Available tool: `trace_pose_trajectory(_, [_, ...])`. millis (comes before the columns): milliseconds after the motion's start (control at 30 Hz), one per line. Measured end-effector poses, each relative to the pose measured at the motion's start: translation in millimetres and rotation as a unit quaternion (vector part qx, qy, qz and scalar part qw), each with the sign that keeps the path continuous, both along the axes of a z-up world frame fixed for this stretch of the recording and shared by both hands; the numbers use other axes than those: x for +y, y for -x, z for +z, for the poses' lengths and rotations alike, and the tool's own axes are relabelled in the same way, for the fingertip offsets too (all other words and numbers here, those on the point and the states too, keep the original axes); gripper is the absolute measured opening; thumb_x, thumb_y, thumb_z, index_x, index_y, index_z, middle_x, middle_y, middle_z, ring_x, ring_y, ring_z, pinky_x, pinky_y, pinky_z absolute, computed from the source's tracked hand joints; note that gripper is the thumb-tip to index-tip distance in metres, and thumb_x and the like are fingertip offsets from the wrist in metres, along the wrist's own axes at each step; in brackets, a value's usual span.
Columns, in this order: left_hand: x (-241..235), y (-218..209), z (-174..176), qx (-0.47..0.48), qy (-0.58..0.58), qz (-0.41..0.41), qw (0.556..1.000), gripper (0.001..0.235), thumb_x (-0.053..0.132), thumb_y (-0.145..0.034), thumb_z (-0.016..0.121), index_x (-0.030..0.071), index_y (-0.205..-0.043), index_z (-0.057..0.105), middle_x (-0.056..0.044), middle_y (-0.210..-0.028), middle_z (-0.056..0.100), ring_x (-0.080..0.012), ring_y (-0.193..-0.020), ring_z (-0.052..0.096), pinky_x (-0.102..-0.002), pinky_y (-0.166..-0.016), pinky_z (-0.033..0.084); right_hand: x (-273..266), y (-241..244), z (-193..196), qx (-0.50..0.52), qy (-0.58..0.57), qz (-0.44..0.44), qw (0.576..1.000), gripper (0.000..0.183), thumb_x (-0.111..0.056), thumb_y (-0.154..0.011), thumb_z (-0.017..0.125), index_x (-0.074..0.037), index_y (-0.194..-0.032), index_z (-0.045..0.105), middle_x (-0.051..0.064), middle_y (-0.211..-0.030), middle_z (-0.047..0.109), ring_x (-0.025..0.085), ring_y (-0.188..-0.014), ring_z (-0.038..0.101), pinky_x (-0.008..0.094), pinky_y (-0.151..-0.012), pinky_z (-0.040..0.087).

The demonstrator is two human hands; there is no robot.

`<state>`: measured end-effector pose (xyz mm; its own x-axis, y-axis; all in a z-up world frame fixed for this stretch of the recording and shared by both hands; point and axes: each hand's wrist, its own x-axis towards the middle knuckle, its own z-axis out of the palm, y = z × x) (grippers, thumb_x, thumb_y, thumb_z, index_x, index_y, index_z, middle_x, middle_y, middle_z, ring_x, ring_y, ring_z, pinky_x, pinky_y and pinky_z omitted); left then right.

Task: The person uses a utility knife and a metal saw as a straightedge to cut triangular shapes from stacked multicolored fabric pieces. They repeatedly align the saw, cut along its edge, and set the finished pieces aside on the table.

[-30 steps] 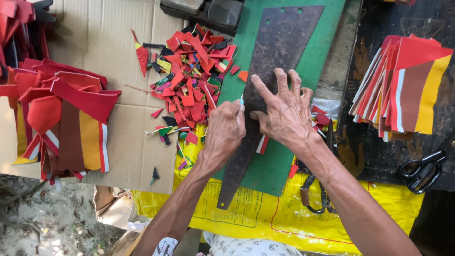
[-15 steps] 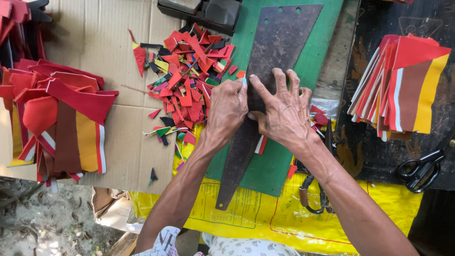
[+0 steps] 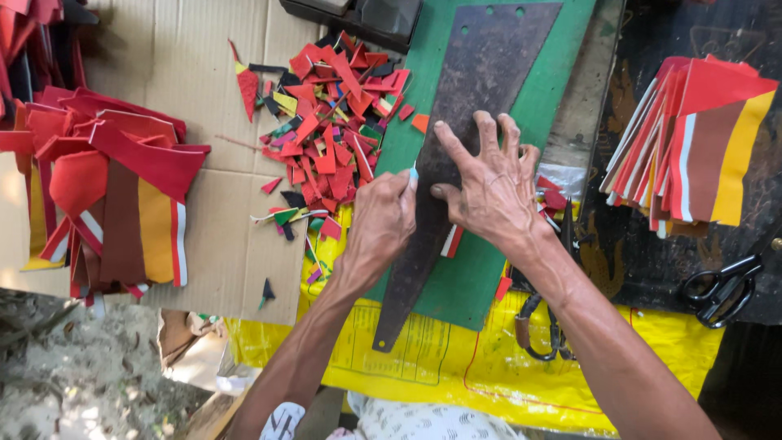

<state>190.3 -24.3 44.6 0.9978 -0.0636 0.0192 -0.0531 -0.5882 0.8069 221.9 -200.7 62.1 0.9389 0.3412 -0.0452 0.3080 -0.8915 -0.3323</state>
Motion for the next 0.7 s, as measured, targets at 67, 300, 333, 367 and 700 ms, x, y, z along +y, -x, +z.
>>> trace_pose_trajectory(67, [0.9,-8.3,8.4,0.035,0.023,0.016,0.999,0.013,0.010,-0.099,0.059,-0.001,-0.099,0.067,-0.023,-0.077,0.060,-0.0402,-0.071,0.064,-0.050,-0.063,0.047,-0.2,-0.5,-0.3,-0.010,0.001,0.005,1.000,0.089,-0.037,-0.069,0.086,-0.024,-0.149,0.050,0.026,-0.146,0.038,0.049,-0.135,0.033,0.066,-0.093,0.036])
trace_pose_trajectory(300, [-11.4,-73.4,-26.7,-0.038,-0.016,0.055,0.998,0.021,0.017,-0.092,0.068,-0.003,-0.099,0.066,-0.023,-0.083,0.069,-0.0398,-0.079,0.068,-0.048,-0.068,0.051,-1.0,-1.0,-1.1,0.002,0.009,-0.004,1.000,0.087,-0.038,-0.072,0.084,-0.026,-0.150,0.049,0.024,-0.147,0.037,0.047,-0.137,0.032,0.064,-0.093,0.036])
trace_pose_trajectory(333, [-13.0,-76.0,-31.4,0.009,-0.031,0.046,0.998,0.021,0.018,-0.093,0.068,-0.003,-0.096,0.065,-0.023,-0.080,0.068,-0.0398,-0.079,0.069,-0.049,-0.068,0.051,-0.8,-1.1,-1.9,0.000,0.010,-0.003,1.000,0.087,-0.038,-0.072,0.084,-0.026,-0.151,0.049,0.024,-0.148,0.037,0.047,-0.137,0.032,0.064,-0.094,0.036])
trace_pose_trajectory(367, [-13.5,-78.4,-33.9,0.056,-0.046,0.037,0.997,0.021,0.018,-0.093,0.067,-0.003,-0.092,0.064,-0.023,-0.077,0.067,-0.0397,-0.079,0.069,-0.049,-0.068,0.051,-0.4,-0.7,-3.2,-0.001,0.011,-0.002,1.000,0.088,-0.038,-0.073,0.084,-0.027,-0.152,0.048,0.024,-0.148,0.037,0.046,-0.137,0.032,0.064,-0.094,0.036])
trace_pose_trajectory(700, [51.5,-13.1,21.2,0.062,0.034,0.106,0.992,0.020,0.023,-0.093,0.070,0.005,-0.093,0.062,-0.007,-0.070,0.064,-0.0186,-0.062,0.064,-0.037,-0.059,0.050,-15.5,7.6,-47.5,-0.039,-0.040,0.021,0.998,0.080,-0.047,-0.091,0.072,-0.028,-0.160,0.037,0.024,-0.160,0.022,0.046,-0.149,0.012,0.066,-0.112,0.012])
